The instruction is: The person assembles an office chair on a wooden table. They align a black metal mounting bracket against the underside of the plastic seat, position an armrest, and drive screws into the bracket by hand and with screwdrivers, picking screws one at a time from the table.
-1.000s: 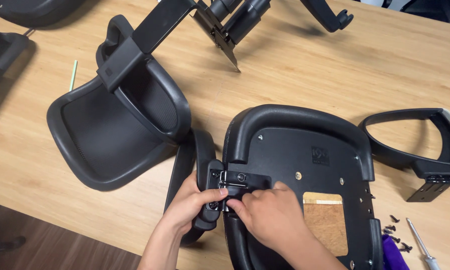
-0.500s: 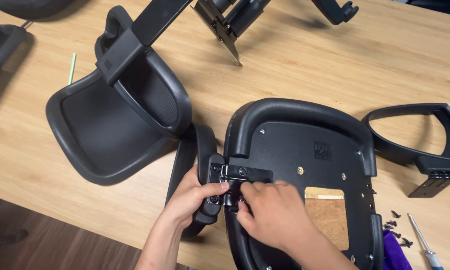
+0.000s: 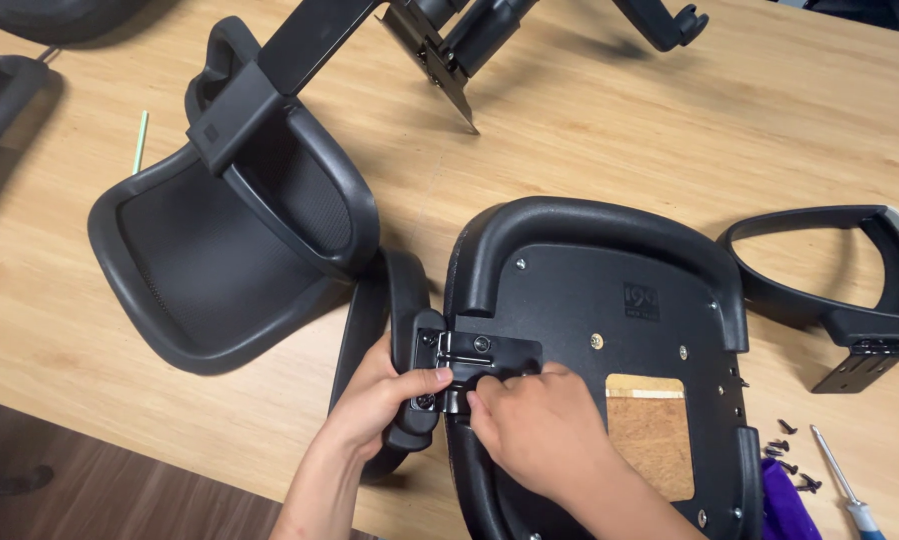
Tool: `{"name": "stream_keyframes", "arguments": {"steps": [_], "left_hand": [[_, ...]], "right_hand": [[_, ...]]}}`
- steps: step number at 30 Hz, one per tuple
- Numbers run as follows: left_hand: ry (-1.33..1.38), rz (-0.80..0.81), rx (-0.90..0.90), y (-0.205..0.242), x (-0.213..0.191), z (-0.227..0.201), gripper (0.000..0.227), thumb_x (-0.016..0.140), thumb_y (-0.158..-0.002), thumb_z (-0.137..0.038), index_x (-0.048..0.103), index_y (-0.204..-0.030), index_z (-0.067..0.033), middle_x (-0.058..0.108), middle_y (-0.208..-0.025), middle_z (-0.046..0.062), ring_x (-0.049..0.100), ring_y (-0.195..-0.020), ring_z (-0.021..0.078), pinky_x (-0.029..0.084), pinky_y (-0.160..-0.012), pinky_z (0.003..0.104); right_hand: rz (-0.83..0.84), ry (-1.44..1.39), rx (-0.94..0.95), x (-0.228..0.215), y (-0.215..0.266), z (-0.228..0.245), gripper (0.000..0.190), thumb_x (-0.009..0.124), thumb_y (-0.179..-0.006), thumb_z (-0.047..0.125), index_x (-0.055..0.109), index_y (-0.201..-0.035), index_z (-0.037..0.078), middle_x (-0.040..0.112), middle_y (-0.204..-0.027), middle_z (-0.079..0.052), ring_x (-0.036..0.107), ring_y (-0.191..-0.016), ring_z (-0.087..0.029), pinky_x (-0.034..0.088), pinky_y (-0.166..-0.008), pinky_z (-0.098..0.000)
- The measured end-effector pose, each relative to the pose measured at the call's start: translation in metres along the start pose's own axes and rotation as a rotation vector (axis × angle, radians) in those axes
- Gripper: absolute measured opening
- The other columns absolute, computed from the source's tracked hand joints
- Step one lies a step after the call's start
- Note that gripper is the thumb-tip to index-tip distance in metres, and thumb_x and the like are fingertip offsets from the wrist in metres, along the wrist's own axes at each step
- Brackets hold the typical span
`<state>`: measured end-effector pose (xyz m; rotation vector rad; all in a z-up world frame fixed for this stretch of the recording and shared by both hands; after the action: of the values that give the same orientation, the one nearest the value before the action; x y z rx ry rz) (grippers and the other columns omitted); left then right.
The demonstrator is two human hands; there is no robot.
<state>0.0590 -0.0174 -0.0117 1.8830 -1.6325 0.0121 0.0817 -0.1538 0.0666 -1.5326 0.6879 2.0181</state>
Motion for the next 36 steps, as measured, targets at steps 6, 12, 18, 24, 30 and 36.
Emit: {"name": "stream_keyframes", "arguments": {"steps": [6,12,18,24,30,36], "left_hand": [[0.058,0.043,0.052,0.002,0.014,-0.006,0.051,0.079,-0.072,-0.001,0.062,-0.12,0.0003,0.071,-0.096,0.008,0.07,-0.085,0.0157,0.057,-0.076,0.031],[0.04,0.034,0.076,-0.002,0.017,-0.009,0.051,0.079,-0.07,0.0,0.063,-0.119,0.0008,0.071,-0.095,0.009,0.07,-0.085,0.0163,0.056,-0.076,0.031],[0.065,0.038,0.066,-0.005,0.013,-0.006,0.049,0.078,-0.071,-0.001,0.064,-0.117,0.0013,0.071,-0.094,0.009,0.07,-0.085,0.0169,0.057,-0.076,0.032],[0.084,0.015,0.047,-0.006,0.01,-0.005,0.047,0.078,-0.071,0.0,0.064,-0.115,-0.0002,0.07,-0.093,0.008,0.069,-0.083,0.0177,0.057,-0.073,0.032],[0.086,0.044,0.078,-0.006,0.011,-0.006,0.047,0.079,-0.072,0.0,0.064,-0.117,0.0003,0.07,-0.094,0.008,0.069,-0.084,0.016,0.057,-0.075,0.03],[0.069,0.004,0.037,-0.007,0.008,-0.003,0.05,0.078,-0.071,0.0,0.064,-0.118,-0.0016,0.069,-0.091,0.008,0.068,-0.079,0.0162,0.055,-0.071,0.031]], "right_hand": [[-0.237,0.007,-0.013,-0.057,0.007,0.006,0.028,0.065,-0.08,0.034,0.067,-0.072,0.007,0.068,-0.064,-0.009,0.066,-0.057,-0.03,0.047,-0.055,-0.0421],[0.028,0.115,0.032,-0.008,0.011,-0.013,0.042,0.062,-0.1,0.046,0.065,-0.075,0.013,0.069,-0.067,-0.006,0.067,-0.064,-0.027,0.049,-0.07,-0.0411],[-0.246,-0.106,-0.021,-0.055,0.013,-0.002,0.025,0.067,-0.081,0.032,0.069,-0.078,0.007,0.07,-0.067,-0.007,0.066,-0.056,-0.027,0.048,-0.058,-0.0407],[0.072,0.101,0.081,0.0,0.004,-0.015,0.044,0.062,-0.1,0.048,0.067,-0.076,0.012,0.07,-0.065,-0.008,0.067,-0.059,-0.029,0.05,-0.065,-0.0436],[-0.139,-0.082,0.085,-0.04,0.002,-0.004,0.029,0.065,-0.084,0.035,0.069,-0.074,0.007,0.071,-0.064,-0.01,0.068,-0.055,-0.033,0.052,-0.051,-0.0471],[-0.062,0.017,0.224,-0.036,0.001,-0.012,0.037,0.063,-0.092,0.046,0.071,-0.078,0.013,0.071,-0.068,-0.011,0.069,-0.055,-0.035,0.054,-0.053,-0.048]]}}
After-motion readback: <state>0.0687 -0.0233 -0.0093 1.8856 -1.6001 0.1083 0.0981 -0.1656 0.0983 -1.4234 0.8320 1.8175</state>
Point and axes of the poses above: each hand's wrist, its own y-axis away from the middle knuckle, its own x-axis out of the palm, z = x × y, the point moved 8 cm from there along -y, towards the middle knuckle
